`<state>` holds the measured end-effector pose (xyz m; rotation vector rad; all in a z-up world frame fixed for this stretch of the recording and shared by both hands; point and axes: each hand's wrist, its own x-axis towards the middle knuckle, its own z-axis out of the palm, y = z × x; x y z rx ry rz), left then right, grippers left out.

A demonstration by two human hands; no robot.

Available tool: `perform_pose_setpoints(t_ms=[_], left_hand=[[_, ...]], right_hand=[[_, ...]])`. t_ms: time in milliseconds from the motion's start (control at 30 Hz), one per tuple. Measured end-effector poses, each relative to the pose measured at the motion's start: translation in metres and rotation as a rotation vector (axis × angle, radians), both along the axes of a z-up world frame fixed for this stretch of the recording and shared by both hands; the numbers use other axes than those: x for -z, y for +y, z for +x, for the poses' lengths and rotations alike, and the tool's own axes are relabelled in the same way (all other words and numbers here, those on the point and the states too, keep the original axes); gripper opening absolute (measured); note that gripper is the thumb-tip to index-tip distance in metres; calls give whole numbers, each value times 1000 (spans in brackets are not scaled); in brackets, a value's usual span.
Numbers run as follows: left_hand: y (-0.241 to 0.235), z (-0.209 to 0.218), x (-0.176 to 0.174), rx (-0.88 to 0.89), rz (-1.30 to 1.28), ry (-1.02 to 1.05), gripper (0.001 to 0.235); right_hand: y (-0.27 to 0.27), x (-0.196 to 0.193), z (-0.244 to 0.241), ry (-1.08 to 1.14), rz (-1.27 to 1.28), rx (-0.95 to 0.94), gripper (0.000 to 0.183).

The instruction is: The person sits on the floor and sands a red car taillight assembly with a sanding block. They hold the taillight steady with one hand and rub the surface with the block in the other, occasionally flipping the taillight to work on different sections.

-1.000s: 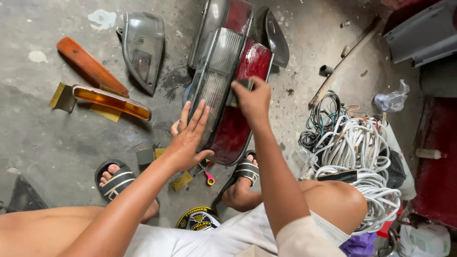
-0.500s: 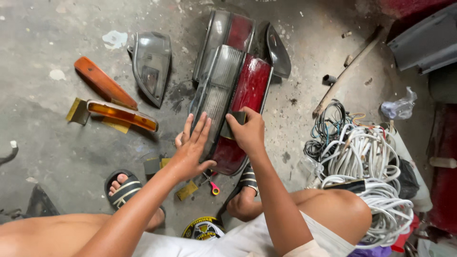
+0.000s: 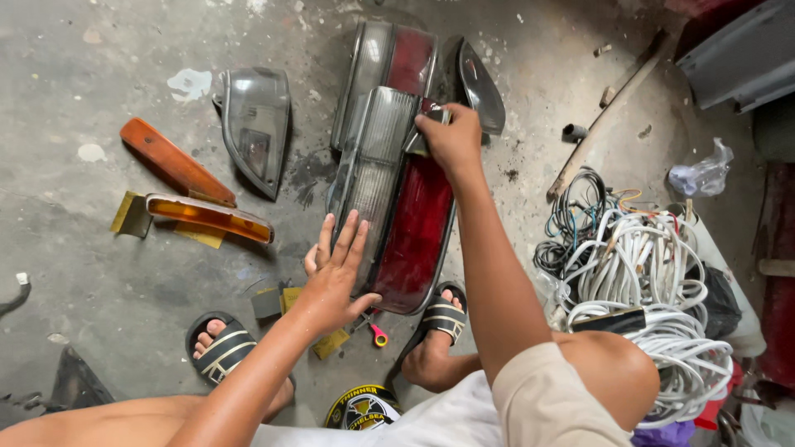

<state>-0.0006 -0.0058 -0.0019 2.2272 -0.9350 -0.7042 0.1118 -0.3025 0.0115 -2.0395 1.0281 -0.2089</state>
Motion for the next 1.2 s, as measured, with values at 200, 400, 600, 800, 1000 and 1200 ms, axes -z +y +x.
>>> perform_pose_setpoints(t_ms=[200, 400, 600, 800, 1000, 1200], left_hand=[[2, -4, -8, -55, -39, -63, 129], [-9, -14, -2, -142, -52, -98, 124], [-6, -19, 12, -140, -1, -280, 124], [-7, -20, 16, -143, 5, -366, 127], [-8, -19, 15, -132, -3, -317, 123], [-7, -18, 17, -131, -1, -355, 124]], right_hand=[[67, -37, -55, -54, 156, -8, 21], [-22, 12, 23, -112, 166, 44, 20], [46, -72, -20, 194, 257, -19, 59], [36, -57, -23, 70, 291, -81, 28], [2, -33, 33, 3, 315, -18, 27], [38, -34, -47, 9, 184, -98, 27]])
